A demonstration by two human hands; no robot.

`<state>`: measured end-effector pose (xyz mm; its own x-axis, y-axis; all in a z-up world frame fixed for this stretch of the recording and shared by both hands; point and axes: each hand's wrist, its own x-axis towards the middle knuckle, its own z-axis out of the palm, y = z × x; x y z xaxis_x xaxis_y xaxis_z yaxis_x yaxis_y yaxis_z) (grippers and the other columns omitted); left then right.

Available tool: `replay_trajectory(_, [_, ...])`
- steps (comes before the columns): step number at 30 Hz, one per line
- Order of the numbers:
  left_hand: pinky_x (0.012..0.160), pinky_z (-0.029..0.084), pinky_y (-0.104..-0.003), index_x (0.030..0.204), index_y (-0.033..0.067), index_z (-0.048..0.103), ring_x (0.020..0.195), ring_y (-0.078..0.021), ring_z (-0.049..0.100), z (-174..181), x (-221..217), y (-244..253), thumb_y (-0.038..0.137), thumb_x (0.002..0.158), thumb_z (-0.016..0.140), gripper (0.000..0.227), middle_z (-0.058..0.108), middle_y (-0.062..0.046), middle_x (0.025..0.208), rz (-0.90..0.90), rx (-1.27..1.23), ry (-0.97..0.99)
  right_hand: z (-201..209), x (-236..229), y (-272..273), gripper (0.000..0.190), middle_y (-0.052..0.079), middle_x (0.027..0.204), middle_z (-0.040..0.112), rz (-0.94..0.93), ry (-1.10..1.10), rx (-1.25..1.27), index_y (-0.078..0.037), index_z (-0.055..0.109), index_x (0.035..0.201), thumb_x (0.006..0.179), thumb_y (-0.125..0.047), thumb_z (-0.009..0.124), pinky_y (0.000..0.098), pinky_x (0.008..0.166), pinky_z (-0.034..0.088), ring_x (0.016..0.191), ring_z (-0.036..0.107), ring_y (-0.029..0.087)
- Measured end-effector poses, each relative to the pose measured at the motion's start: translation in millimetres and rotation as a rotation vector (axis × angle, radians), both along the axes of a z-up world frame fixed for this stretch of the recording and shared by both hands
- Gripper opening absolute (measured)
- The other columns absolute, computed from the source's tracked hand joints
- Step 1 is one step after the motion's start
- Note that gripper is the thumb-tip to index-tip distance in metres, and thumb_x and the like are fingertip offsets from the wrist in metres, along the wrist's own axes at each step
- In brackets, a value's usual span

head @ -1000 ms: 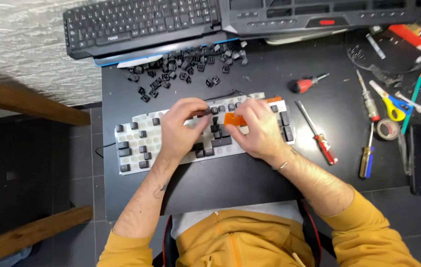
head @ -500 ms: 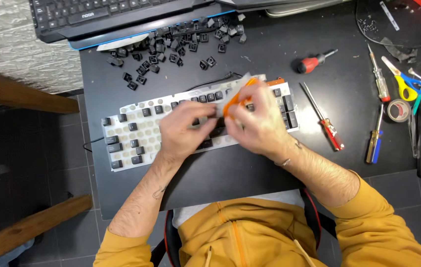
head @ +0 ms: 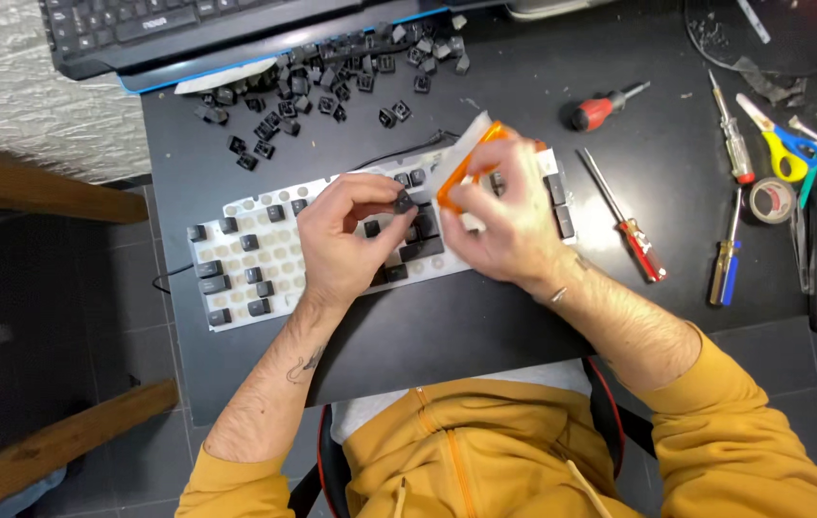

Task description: The person uses an orange-handled brush to clean the surface of a disassembled keyboard, brushing between and around the keycaps. The person occasionally presses down on keycaps while brushing. The task continues across the entire keyboard area.

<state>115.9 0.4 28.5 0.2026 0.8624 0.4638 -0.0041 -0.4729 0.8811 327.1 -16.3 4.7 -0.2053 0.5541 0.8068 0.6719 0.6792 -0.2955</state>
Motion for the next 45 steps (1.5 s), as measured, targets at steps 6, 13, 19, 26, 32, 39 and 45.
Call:
replay_trajectory(6, [0.082,0.064,-0.026,0.102,-0.0044,0.065,0.091,-0.0152,0.072,-22,-8,12,-0.007,0.085,0.081,0.024,0.07,-0.017,0.104,-0.036,-0.208,-0.154,2,-18,-11,0.011,0.01,0.099,0.053,0.038,-0.011,-0.018,-0.011,0.066,0.081,0.085,-0.015,0.076,0.0601,0.1,0.05,0.093,0.061,0.036])
replay_trajectory(13, [0.084,0.066,-0.025,0.106,-0.0058,0.065,0.095,-0.0189,0.075,-30,-9,14,-0.006,0.089,0.075,0.02,0.07,-0.019,0.105,-0.08,-0.319,-0.26,2,-19,-12,0.011,0.009,0.097,0.055,0.033,-0.052,-0.019,-0.012,0.069,0.078,0.083,-0.017,0.077,0.0614,0.101,0.052,0.092,0.063,0.034])
replay_trajectory(19, [0.086,0.066,-0.026,0.11,-0.0044,0.069,0.097,-0.0188,0.074,-26,-10,17,-0.008,0.088,0.074,0.022,0.072,-0.017,0.103,-0.091,-0.345,-0.248,9,-23,-15,0.011,0.008,0.095,0.056,0.073,-0.088,0.002,-0.012,0.07,0.077,0.082,-0.017,0.079,0.0603,0.103,0.051,0.092,0.064,0.031])
replay_trajectory(26, [0.077,0.065,-0.021,0.107,-0.0019,0.076,0.085,-0.0089,0.071,-10,-10,9,-0.003,0.084,0.083,0.024,0.076,-0.013,0.092,-0.12,-0.453,-0.181,8,-26,-13,0.014,0.006,0.093,0.057,0.14,-0.128,0.06,-0.016,0.069,0.072,0.082,-0.017,0.08,0.0617,0.102,0.051,0.089,0.061,0.028])
replay_trajectory(32, [0.078,0.065,-0.022,0.107,-0.0029,0.076,0.086,-0.0104,0.074,-14,-12,11,-0.005,0.082,0.083,0.026,0.077,-0.013,0.092,-0.209,-0.538,-0.198,16,4,4,0.019,0.012,0.098,0.053,-0.06,-0.14,0.08,-0.009,0.065,0.077,0.088,-0.011,0.08,0.062,0.1,0.049,0.092,0.06,0.037])
replay_trajectory(39, [0.076,0.065,-0.023,0.107,-0.0055,0.075,0.083,-0.0126,0.074,-30,-13,12,-0.007,0.082,0.082,0.026,0.076,-0.014,0.09,-0.226,-0.559,-0.214,15,-27,-11,0.017,0.007,0.092,0.06,0.139,-0.141,0.065,-0.015,0.067,0.071,0.079,-0.014,0.081,0.063,0.105,0.048,0.087,0.062,0.031])
replay_trajectory(45, [0.078,0.066,-0.027,0.107,-0.0049,0.074,0.085,-0.0164,0.076,-26,-11,13,-0.006,0.08,0.083,0.028,0.076,-0.016,0.093,-0.272,-0.564,-0.231,21,11,5,0.023,0.009,0.098,0.051,-0.122,-0.103,0.028,-0.009,0.061,0.075,0.091,-0.011,0.078,0.0627,0.105,0.05,0.092,0.056,0.034])
